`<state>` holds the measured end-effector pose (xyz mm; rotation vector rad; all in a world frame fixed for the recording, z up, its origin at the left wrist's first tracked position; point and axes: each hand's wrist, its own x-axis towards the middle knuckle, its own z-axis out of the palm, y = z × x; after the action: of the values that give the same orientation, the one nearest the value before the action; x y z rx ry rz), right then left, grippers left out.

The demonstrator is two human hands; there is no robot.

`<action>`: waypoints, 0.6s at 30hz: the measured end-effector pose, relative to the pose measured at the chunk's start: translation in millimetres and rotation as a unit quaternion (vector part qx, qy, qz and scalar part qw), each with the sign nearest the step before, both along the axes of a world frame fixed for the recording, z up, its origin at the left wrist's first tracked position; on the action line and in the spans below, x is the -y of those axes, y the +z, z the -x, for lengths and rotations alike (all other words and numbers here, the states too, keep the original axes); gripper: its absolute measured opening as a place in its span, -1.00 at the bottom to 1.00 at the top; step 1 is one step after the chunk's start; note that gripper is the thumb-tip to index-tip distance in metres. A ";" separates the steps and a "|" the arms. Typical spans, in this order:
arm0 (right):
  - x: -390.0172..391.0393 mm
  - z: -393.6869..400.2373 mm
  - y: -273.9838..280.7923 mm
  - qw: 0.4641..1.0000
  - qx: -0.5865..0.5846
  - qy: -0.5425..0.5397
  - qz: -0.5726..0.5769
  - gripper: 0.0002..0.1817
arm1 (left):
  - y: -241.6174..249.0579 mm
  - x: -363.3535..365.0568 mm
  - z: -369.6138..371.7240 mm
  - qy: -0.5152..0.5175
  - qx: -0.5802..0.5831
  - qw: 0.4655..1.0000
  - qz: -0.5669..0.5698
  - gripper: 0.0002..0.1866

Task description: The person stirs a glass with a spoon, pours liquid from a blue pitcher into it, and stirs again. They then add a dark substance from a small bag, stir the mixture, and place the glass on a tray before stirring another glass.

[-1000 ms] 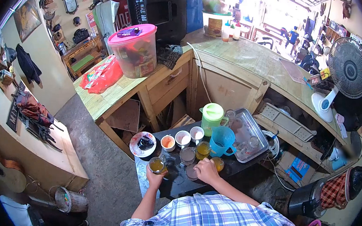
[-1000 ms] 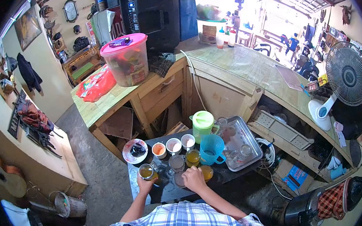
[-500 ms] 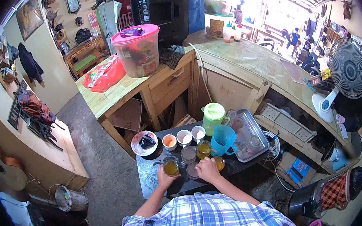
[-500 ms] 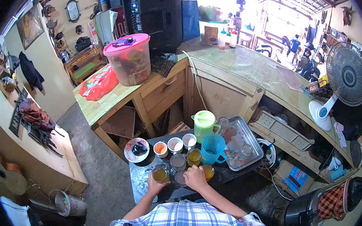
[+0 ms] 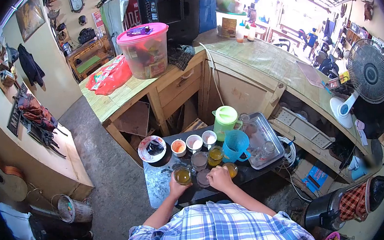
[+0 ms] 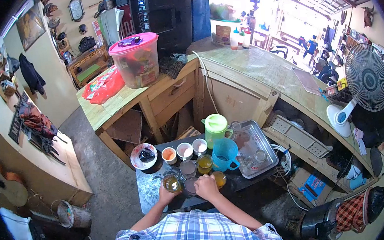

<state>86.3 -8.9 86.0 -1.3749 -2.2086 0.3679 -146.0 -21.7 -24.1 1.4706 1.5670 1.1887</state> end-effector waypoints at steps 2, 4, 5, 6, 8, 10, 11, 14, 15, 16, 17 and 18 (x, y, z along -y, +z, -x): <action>0.6 -0.7 -2.1 0.999 0.029 0.019 0.032 -0.90 | -9.0 -2.4 2.7 -0.004 0.004 1.000 0.012 -0.12; -0.6 2.5 5.0 0.999 -0.031 0.000 -0.026 -0.90 | -19.7 -6.8 5.7 -0.022 0.022 0.999 0.013 -0.14; -1.0 3.1 5.6 0.999 -0.031 0.000 -0.026 -0.90 | -25.2 -8.0 6.8 -0.040 0.040 0.998 0.016 -0.15; -0.8 3.7 5.4 1.000 0.027 0.004 -0.006 -0.90 | -25.8 -7.9 6.6 -0.040 0.040 0.998 0.016 -0.15; -1.6 5.2 4.8 0.996 0.084 0.008 0.014 -0.90 | -27.3 -7.8 5.7 -0.037 0.048 0.998 0.002 -0.19; -4.6 7.5 7.3 1.000 -0.020 0.012 -0.001 -0.90 | -26.4 -7.9 5.9 -0.042 0.055 0.998 0.007 -0.19; -4.8 7.6 8.7 1.000 -0.021 0.012 -0.001 -0.90 | -25.9 -7.9 6.4 -0.046 0.063 0.997 0.012 -0.18; -2.6 4.6 12.3 0.996 0.091 -0.004 -0.019 -0.89 | -34.4 -8.1 7.4 -0.036 0.041 0.999 0.005 -0.17; -2.5 4.0 16.2 0.997 0.073 0.010 0.004 -0.89 | -34.7 -7.8 7.8 -0.035 0.041 0.999 0.006 -0.17; -3.2 3.6 20.2 0.998 0.056 0.025 0.027 -0.89 | -34.9 -8.5 8.4 -0.049 0.048 0.998 0.006 -0.17; -4.0 2.2 24.6 0.998 0.055 0.026 0.027 -0.89 | -34.9 -9.7 9.1 -0.062 0.054 0.997 0.005 -0.16; -3.4 1.9 38.5 0.999 0.025 0.021 0.008 -0.89 | -31.9 -9.4 9.0 -0.061 0.054 0.997 0.005 -0.16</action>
<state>84.4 -5.4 124.6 -1.3616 -2.2824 0.3698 -155.1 -12.3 -55.9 1.4486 1.3898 1.1679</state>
